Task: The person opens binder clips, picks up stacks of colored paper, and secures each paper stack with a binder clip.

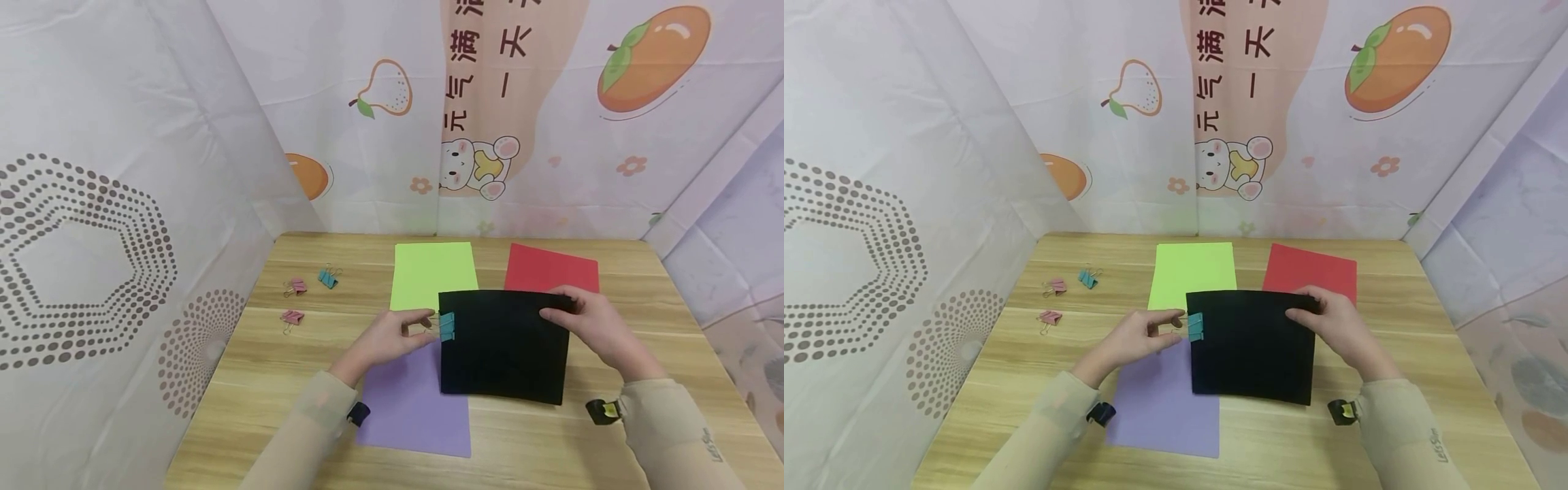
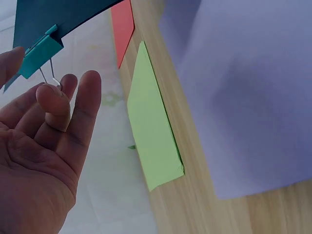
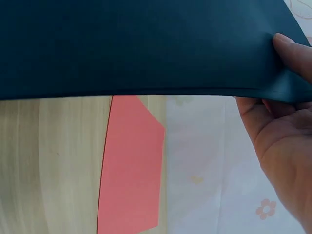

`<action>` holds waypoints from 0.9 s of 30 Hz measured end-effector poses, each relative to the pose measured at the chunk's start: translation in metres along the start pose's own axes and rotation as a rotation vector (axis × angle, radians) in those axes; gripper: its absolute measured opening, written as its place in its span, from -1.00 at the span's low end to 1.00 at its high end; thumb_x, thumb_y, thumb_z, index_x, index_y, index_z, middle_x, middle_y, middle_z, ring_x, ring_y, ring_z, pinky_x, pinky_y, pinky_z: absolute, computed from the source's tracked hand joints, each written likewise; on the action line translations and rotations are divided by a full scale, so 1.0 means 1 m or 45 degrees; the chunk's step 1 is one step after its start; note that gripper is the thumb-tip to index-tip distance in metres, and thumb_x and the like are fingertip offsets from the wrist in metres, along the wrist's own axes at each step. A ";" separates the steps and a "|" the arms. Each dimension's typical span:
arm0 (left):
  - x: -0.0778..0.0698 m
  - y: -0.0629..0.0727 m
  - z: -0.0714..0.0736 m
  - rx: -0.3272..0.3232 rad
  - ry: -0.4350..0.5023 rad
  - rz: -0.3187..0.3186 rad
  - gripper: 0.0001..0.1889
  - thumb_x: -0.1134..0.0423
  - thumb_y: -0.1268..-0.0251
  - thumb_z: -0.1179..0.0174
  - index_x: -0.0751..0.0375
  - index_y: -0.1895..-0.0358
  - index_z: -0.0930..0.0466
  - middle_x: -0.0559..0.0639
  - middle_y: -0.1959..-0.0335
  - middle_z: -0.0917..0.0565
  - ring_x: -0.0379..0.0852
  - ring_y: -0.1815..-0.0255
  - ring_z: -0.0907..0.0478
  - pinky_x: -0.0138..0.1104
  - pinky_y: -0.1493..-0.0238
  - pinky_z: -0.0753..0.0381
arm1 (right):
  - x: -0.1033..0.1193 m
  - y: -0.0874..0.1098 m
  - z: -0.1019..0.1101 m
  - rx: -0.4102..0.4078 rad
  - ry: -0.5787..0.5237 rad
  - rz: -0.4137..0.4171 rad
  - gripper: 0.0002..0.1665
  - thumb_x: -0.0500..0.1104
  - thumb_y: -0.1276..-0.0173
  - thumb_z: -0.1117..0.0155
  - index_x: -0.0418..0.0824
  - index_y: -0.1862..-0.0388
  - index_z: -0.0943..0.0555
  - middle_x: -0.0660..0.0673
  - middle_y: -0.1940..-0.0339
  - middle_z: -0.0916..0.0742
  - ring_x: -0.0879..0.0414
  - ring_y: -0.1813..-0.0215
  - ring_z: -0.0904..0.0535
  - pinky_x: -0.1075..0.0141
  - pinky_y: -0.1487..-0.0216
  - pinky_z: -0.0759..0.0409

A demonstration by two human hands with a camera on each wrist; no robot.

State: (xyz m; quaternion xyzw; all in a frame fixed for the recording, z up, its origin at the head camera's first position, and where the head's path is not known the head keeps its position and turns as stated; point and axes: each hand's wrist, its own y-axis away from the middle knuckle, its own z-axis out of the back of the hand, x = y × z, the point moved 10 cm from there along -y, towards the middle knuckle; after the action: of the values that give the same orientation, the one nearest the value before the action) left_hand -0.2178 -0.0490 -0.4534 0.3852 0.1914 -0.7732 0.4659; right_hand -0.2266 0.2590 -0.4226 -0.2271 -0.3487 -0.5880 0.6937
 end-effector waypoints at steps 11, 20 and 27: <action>0.003 -0.004 -0.017 0.053 0.080 -0.021 -0.53 0.07 -0.41 -0.32 0.10 -0.32 -0.62 0.01 -0.04 -0.76 -0.18 0.38 -0.69 -0.38 0.36 -0.66 | -0.012 0.001 -0.012 0.113 -0.125 -0.021 -0.65 0.04 -0.45 -0.36 -0.18 -0.01 -0.62 -0.13 0.16 -0.74 0.08 0.15 -0.62 0.33 0.12 -0.60; 0.010 -0.004 -0.029 0.108 0.032 0.056 -0.52 0.01 -0.40 -0.32 0.18 -0.26 -0.65 -0.01 0.01 -0.77 -0.19 0.09 -0.67 -0.39 0.17 -0.65 | -0.024 0.001 -0.021 0.186 -0.116 -0.038 -0.67 0.04 -0.43 -0.38 -0.16 0.02 -0.64 -0.11 0.16 -0.73 0.08 0.12 -0.61 0.31 0.12 -0.62; 0.018 -0.004 -0.039 0.151 0.027 0.120 -0.52 -0.05 -0.41 -0.29 0.17 -0.24 -0.67 0.01 -0.09 -0.74 -0.19 -0.02 -0.66 -0.35 0.02 -0.66 | -0.030 0.002 -0.028 0.235 -0.143 -0.059 -0.67 0.01 -0.44 -0.38 -0.18 0.00 -0.63 -0.13 0.14 -0.74 0.05 0.11 -0.62 0.28 0.12 -0.64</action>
State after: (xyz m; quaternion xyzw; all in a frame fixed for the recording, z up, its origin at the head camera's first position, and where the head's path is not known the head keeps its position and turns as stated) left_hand -0.2100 -0.0317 -0.4923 0.4289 0.1318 -0.7563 0.4760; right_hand -0.2208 0.2583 -0.4631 -0.1867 -0.4450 -0.5554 0.6772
